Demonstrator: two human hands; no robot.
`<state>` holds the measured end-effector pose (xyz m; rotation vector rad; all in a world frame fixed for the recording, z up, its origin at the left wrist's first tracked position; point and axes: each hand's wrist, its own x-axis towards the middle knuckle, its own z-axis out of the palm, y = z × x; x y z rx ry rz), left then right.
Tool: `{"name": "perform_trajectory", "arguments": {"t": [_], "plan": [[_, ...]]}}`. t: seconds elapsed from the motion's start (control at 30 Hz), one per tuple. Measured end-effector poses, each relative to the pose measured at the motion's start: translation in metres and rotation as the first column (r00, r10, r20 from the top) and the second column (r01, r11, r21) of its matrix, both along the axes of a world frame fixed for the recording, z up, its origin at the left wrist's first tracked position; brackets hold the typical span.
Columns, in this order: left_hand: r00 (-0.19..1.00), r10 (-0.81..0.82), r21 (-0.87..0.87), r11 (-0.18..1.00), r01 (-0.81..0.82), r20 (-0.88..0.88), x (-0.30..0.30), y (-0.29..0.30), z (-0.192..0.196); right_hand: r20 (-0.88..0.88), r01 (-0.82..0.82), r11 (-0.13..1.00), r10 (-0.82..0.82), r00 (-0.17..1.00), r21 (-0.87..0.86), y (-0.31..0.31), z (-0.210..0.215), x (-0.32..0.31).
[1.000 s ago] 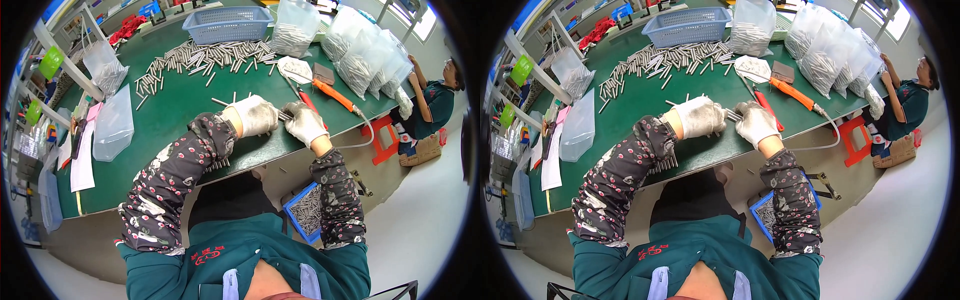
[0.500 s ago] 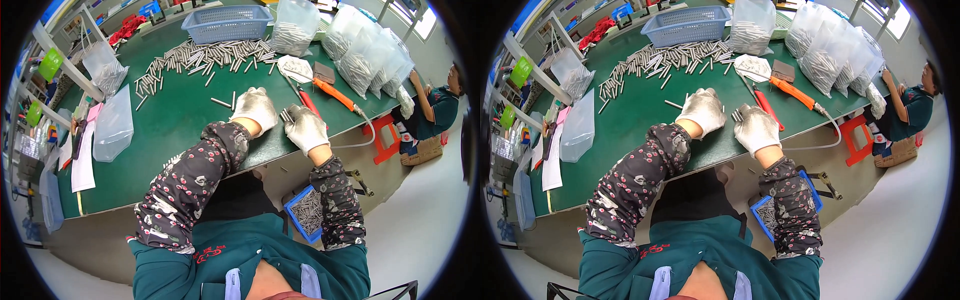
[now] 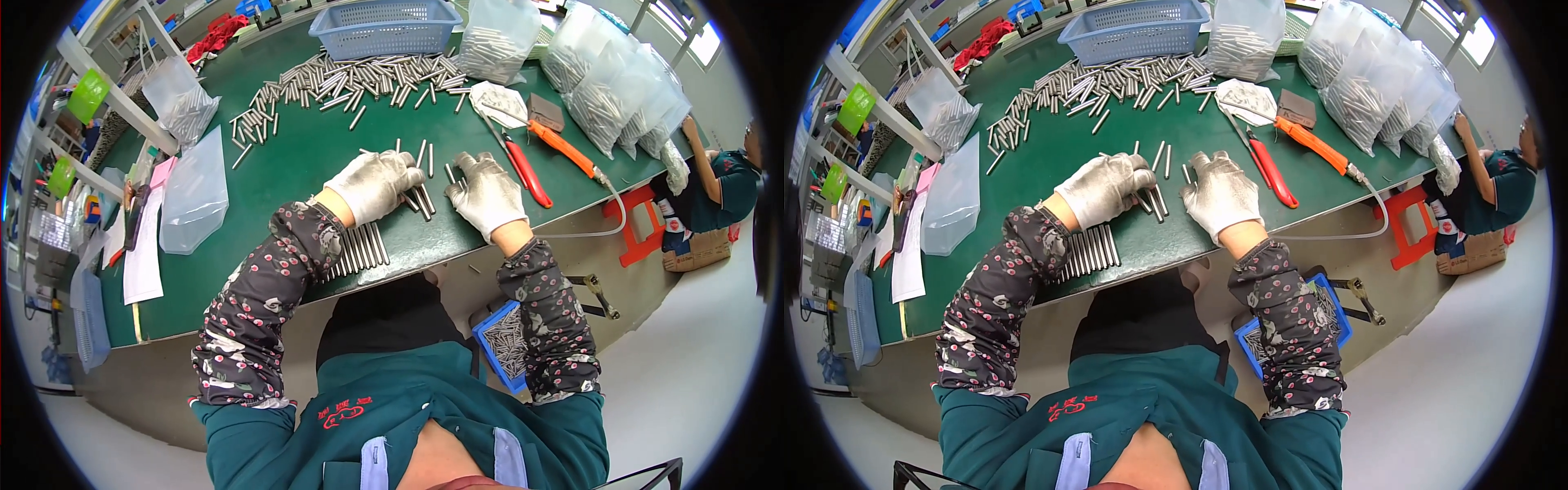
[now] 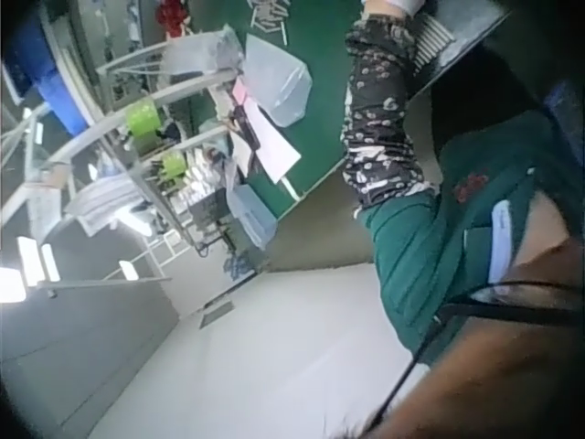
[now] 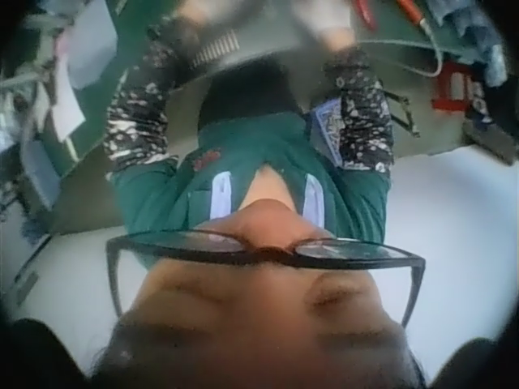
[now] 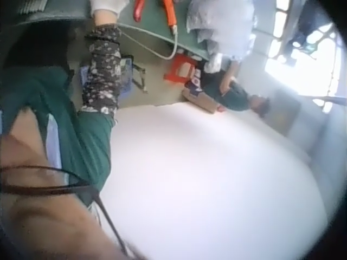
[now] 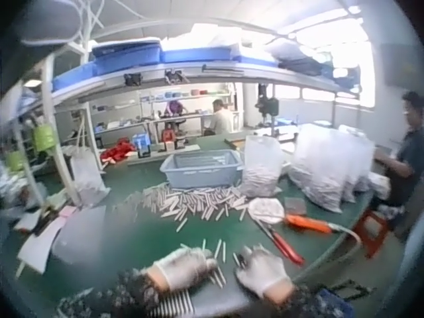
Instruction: Organizing and aligning small metal pins into a storage tray on an assembly line workbench.
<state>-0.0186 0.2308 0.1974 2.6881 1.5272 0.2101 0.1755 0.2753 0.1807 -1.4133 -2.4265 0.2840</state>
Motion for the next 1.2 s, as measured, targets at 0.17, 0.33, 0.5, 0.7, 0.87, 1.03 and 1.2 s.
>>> {"name": "perform_trajectory", "arguments": {"t": [0.17, 0.33, 0.5, 0.7, 0.87, 1.03, 1.2], "plan": [[0.983, -0.1, -0.024, 0.995, 0.097, -0.157, 0.002, 0.005, 0.002, -0.015, -0.07, 0.998, 0.07, 0.997, -0.003, -0.004, 0.002, 0.003], [0.994, -0.103, 0.101, 0.989, 0.105, -0.025, -0.002, 0.0, -0.005, -0.041, -0.104, 0.994, 0.103, 0.994, -0.021, -0.008, 0.005, 0.005], [0.99, -0.136, 0.068, 0.988, 0.137, -0.028, -0.002, 0.0, -0.004, -0.044, -0.101, 0.995, 0.1, 0.994, -0.02, -0.006, 0.003, 0.006], [0.974, -0.218, 0.091, 0.973, 0.213, 0.057, 0.009, 0.004, -0.007, -0.081, -0.113, 0.994, 0.112, 0.99, -0.009, -0.006, 0.001, 0.006], [0.984, -0.172, 0.02, 0.985, 0.173, -0.036, 0.02, 0.007, 0.0, -0.085, -0.139, 0.99, 0.139, 0.987, 0.001, -0.006, 0.003, 0.009], [0.991, 0.137, -0.113, 0.984, -0.137, -0.003, 0.028, -0.006, 0.008, -0.032, -0.167, 0.986, 0.167, 0.985, 0.011, -0.007, 0.004, 0.007], [0.896, 0.415, -0.252, 0.861, -0.442, -0.158, 0.039, -0.011, 0.019, -0.001, -0.16, 0.987, 0.161, 0.987, -0.032, -0.017, 0.007, 0.004]]}}
